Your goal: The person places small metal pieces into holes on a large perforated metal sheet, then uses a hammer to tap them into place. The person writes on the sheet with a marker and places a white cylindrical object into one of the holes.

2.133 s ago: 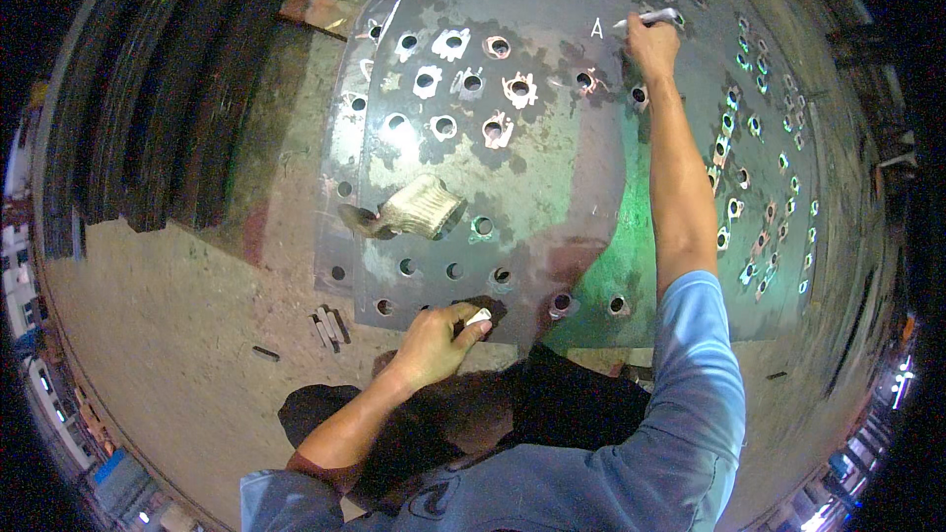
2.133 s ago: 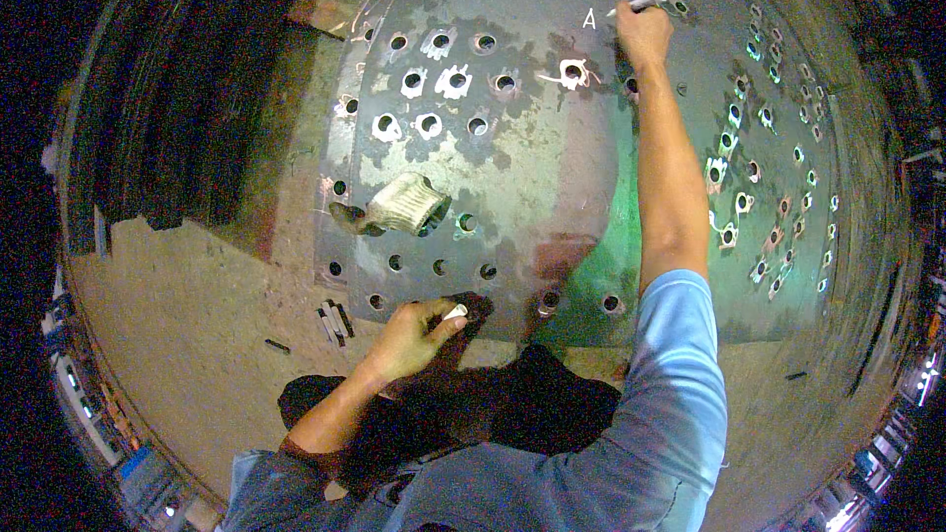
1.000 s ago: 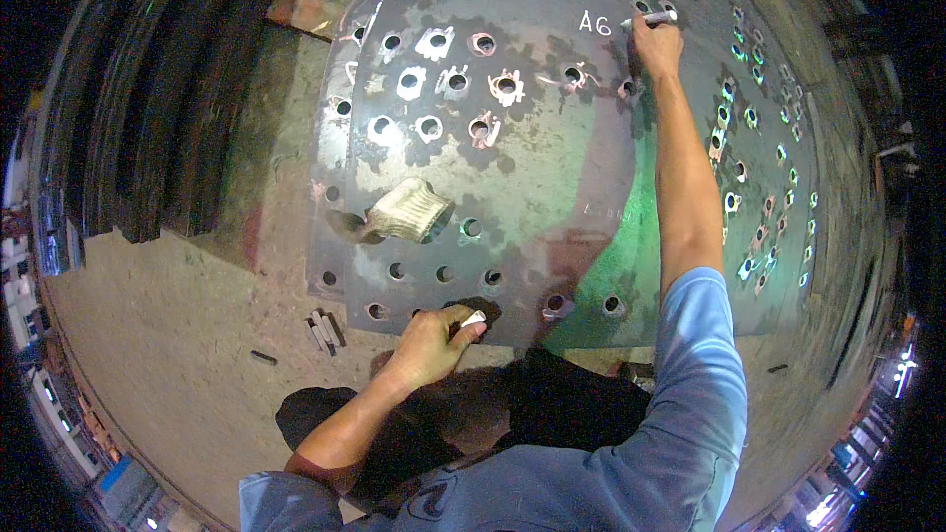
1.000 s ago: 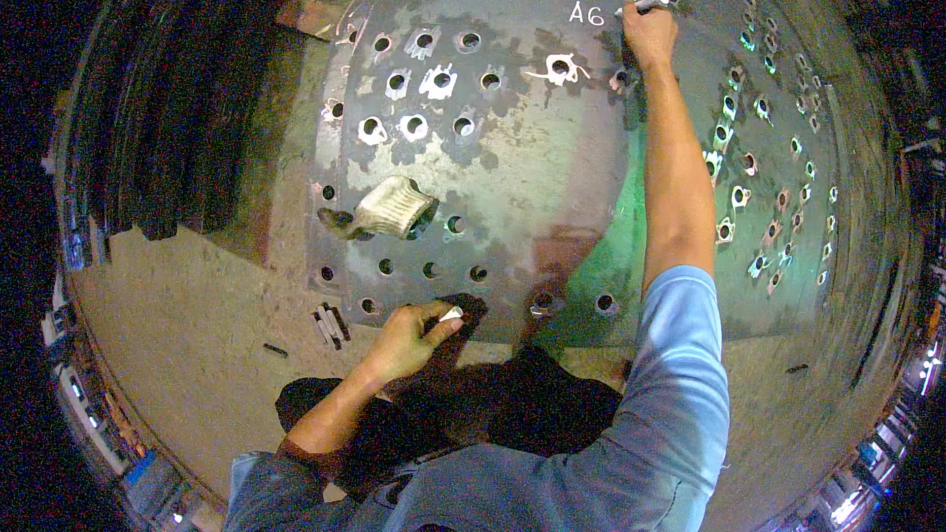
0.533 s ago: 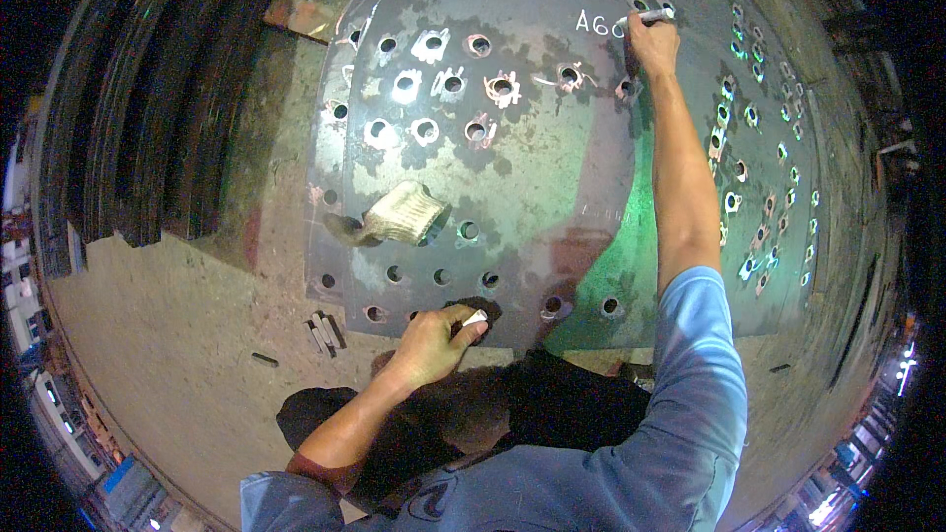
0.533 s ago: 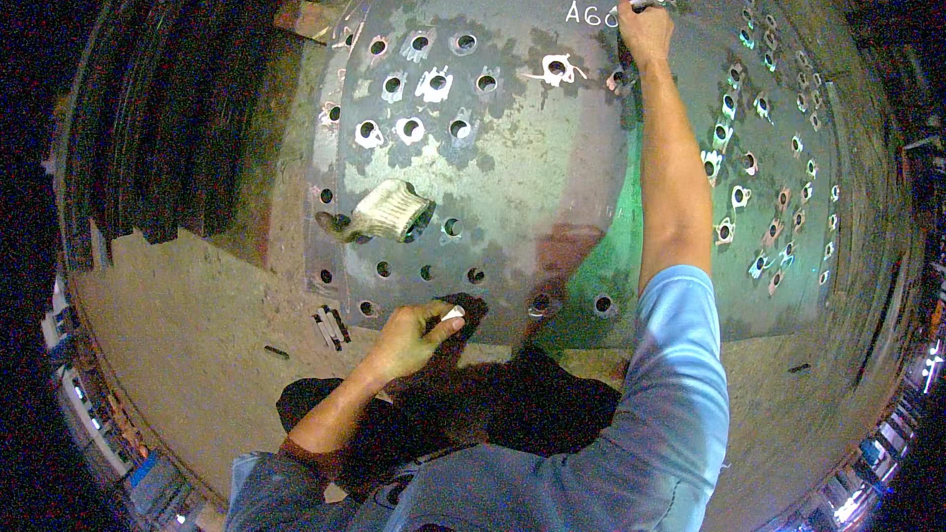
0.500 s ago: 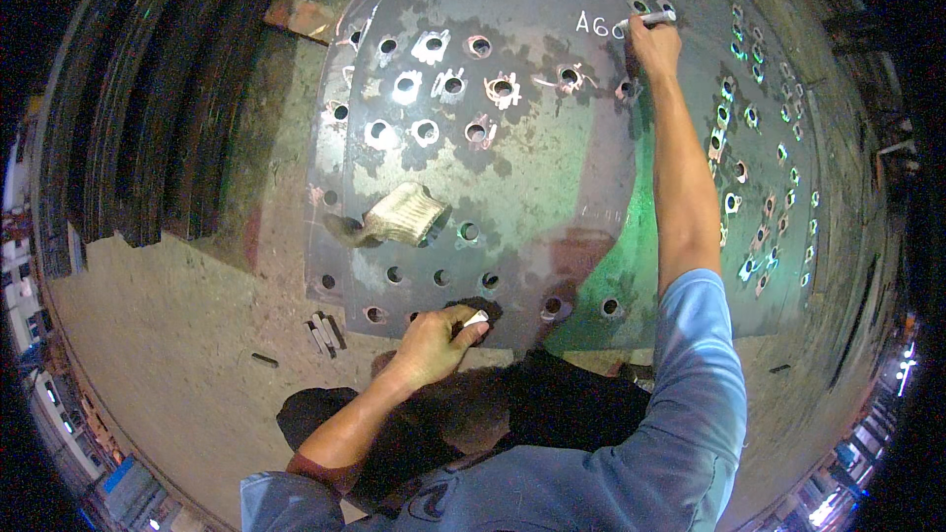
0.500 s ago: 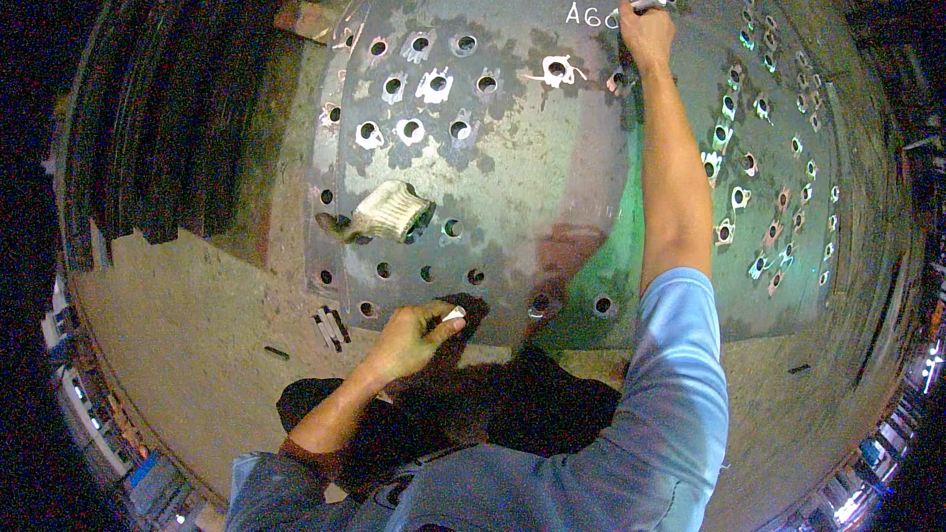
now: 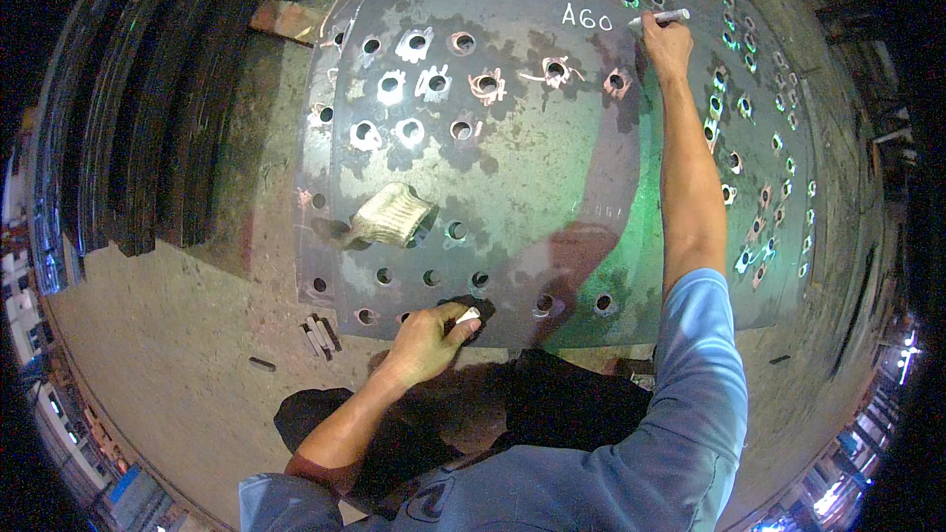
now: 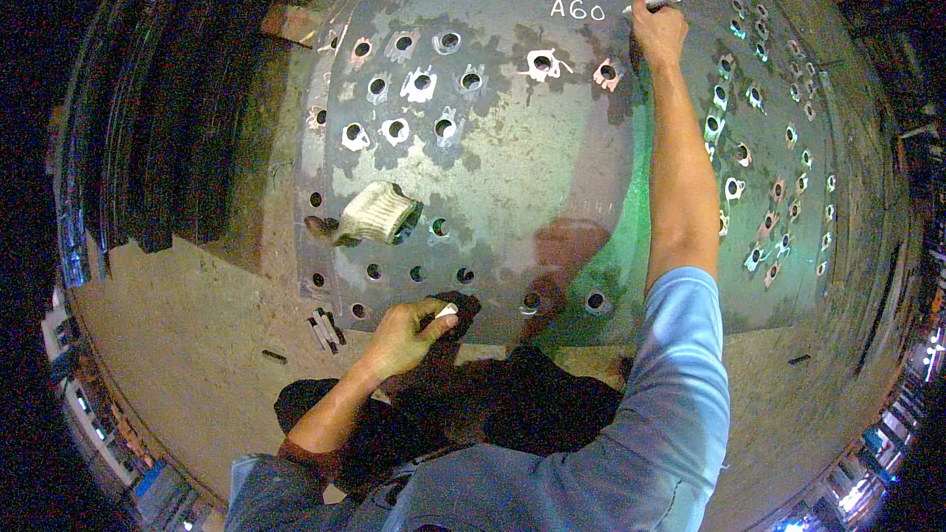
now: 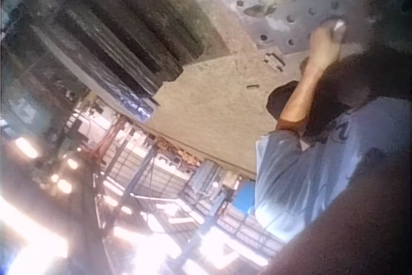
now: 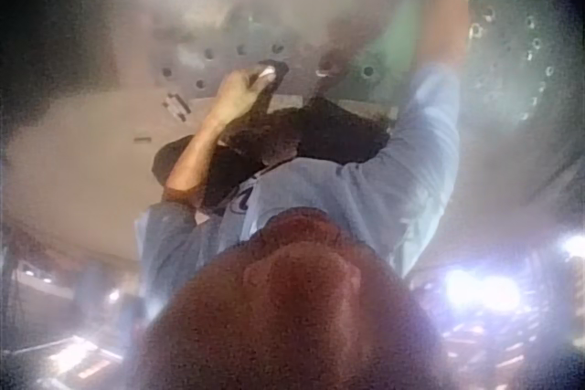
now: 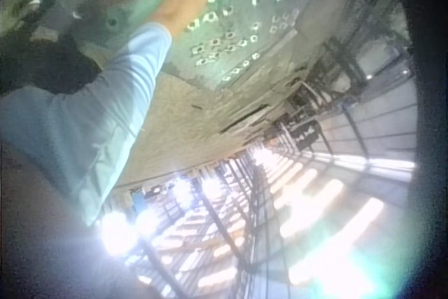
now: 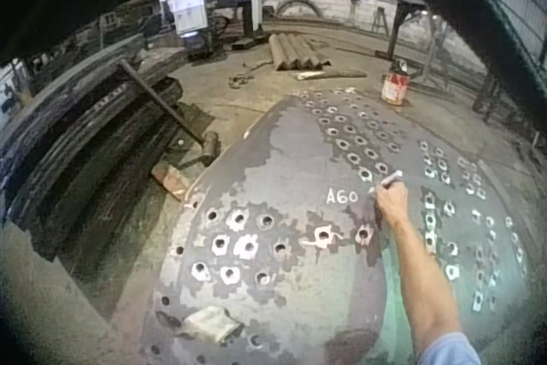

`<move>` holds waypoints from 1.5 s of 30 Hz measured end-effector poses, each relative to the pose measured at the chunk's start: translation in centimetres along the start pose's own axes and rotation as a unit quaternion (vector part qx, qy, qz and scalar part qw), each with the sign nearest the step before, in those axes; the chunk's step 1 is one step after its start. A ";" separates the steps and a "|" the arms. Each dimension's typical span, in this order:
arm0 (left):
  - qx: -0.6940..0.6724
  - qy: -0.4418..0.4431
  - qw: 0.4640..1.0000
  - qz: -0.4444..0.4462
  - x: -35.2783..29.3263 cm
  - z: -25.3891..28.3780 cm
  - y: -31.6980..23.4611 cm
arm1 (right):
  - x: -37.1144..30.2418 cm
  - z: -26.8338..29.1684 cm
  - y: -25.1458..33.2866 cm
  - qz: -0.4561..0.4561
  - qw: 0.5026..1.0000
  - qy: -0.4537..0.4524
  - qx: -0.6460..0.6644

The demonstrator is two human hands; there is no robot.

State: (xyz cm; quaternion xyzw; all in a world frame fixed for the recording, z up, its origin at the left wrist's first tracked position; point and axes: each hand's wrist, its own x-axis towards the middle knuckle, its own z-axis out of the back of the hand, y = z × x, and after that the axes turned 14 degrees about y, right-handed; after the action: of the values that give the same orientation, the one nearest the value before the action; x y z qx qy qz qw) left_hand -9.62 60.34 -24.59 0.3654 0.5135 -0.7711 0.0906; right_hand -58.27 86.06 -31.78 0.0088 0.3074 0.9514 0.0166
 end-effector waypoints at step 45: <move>0.019 0.048 0.997 0.054 1.0 0.7 -1.2 | 0.2 1.0 -2.8 0.003 1.000 -0.018 -0.014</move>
State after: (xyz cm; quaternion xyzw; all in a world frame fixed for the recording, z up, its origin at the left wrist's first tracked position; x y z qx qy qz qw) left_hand -11.24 60.52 -24.22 0.4303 0.4825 -0.7563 0.1004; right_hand -58.32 88.94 -32.57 0.0266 0.2935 0.9554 0.0194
